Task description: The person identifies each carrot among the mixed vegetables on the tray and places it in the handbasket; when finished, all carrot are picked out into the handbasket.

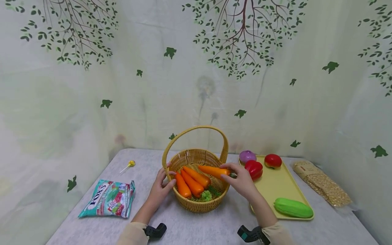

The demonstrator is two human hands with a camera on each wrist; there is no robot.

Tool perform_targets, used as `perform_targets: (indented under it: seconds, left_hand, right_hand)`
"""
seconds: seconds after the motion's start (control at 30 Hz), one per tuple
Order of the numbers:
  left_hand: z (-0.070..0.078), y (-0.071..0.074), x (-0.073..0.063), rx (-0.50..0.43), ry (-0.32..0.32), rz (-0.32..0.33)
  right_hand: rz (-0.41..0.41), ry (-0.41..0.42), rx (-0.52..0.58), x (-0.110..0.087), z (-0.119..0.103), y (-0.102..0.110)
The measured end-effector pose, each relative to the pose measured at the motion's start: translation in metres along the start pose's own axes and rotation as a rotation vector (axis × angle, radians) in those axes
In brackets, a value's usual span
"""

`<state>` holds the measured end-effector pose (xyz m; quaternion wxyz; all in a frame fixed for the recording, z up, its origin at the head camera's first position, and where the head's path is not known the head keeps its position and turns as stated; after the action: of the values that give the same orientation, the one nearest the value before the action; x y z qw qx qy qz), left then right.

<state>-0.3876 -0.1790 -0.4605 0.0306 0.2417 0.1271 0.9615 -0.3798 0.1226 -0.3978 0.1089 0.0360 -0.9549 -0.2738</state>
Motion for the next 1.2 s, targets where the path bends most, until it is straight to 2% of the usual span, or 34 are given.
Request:
perform_targets:
  seconds: [0.13,0.33,0.53,0.73,1.2]
  left_hand:
    - [0.001,-0.002,-0.003,0.018,0.008,0.003]
    - [0.004,-0.004,-0.010,0.019,0.001,0.011]
    - [0.010,-0.004,-0.019,0.018,0.027,0.021]
    - [0.016,-0.007,-0.023,0.038,0.007,0.027]
    - [0.022,-0.010,-0.034,0.043,0.010,0.043]
  right_hand:
    - [-0.001,0.008,-0.023,0.004,-0.004,-0.007]
    - [-0.025,0.061,-0.097,0.010,-0.013,-0.020]
    - [-0.044,0.082,-0.131,0.012,-0.018,-0.032]
    - [-0.053,0.113,-0.210,0.016,-0.023,-0.038]
    - [-0.155,0.097,-0.260,0.017,-0.023,-0.055]
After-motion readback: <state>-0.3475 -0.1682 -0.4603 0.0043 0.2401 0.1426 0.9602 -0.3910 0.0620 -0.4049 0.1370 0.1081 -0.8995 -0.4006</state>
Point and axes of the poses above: each hand's wrist, its own x-axis towards the middle knuckle, its own y-axis out of the back of the hand, z = x × y, the point moved 10 cm from there along x, towards the middle knuckle, and after that the axes turned 2 degrees about -y, right-handed, at the moved point
